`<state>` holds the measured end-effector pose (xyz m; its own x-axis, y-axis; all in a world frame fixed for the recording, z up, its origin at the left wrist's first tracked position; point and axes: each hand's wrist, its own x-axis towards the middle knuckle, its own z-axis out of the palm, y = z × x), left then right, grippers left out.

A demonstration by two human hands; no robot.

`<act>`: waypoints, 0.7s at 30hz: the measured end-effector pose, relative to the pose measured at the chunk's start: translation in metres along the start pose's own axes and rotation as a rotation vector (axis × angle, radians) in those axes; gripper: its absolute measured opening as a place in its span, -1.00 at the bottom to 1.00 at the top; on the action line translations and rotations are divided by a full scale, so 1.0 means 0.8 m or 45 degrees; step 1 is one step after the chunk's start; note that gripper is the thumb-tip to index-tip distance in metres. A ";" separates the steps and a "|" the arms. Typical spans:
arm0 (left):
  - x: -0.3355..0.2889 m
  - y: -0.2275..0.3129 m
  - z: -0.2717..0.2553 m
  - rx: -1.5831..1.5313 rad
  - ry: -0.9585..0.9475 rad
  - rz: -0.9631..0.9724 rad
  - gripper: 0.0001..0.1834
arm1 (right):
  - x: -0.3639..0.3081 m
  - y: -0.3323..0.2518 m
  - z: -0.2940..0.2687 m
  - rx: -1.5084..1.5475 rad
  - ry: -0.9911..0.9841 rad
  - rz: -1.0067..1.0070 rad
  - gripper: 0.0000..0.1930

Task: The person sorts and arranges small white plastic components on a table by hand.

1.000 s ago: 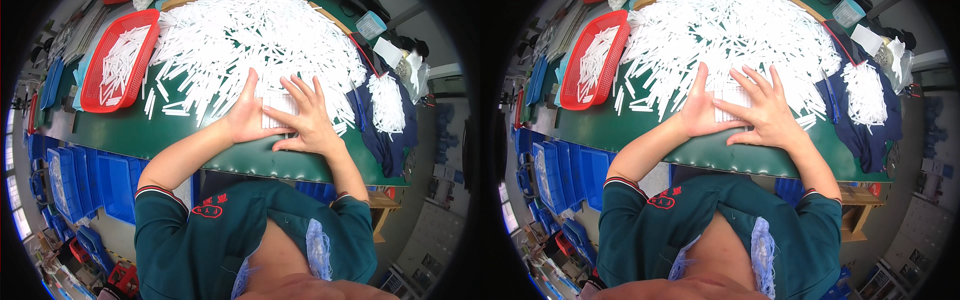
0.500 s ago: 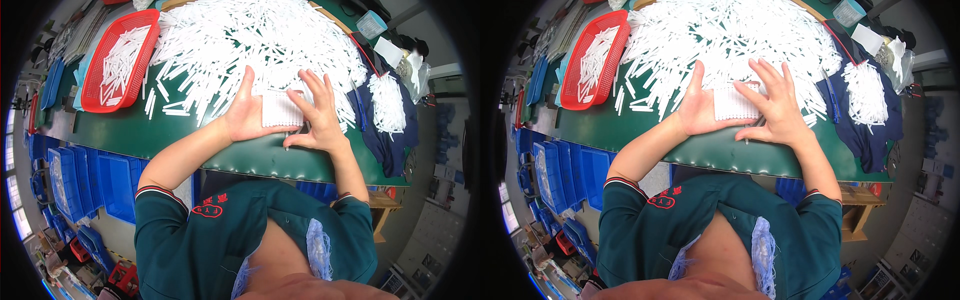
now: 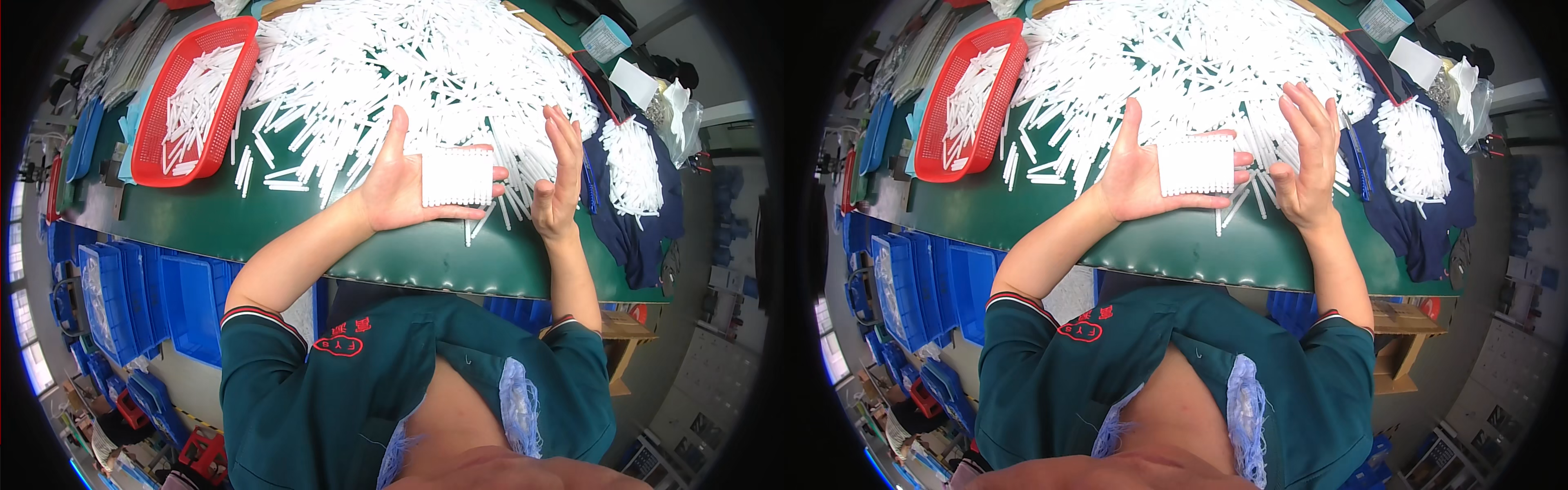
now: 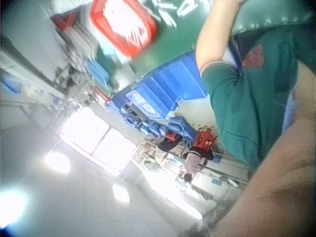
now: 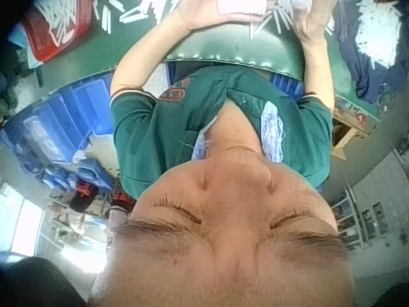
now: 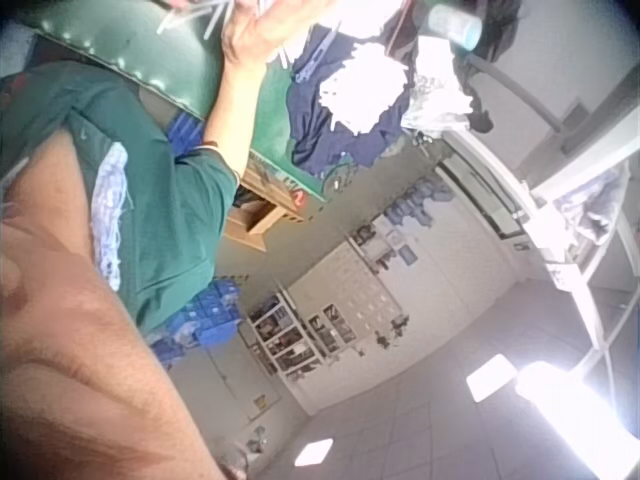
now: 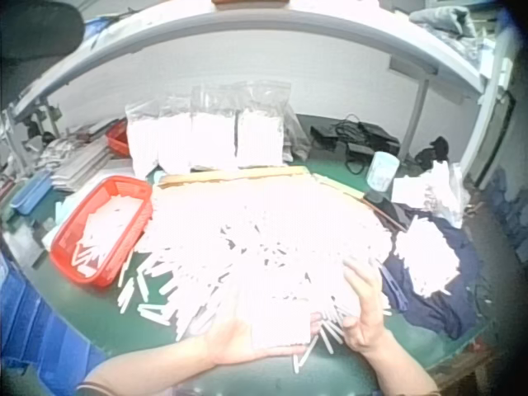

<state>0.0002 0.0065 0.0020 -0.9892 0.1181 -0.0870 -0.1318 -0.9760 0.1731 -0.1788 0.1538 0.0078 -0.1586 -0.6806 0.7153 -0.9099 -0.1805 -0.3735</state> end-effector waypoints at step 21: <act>0.000 0.000 -0.001 -0.036 -0.011 -0.015 0.30 | 0.001 0.000 0.002 0.001 -0.015 0.029 -0.38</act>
<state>0.0001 0.0060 0.0015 -0.9881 0.1309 -0.0807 -0.1416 -0.9794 0.1442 -0.1787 0.1520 0.0076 -0.1745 -0.6927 0.6998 -0.9059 -0.1657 -0.3898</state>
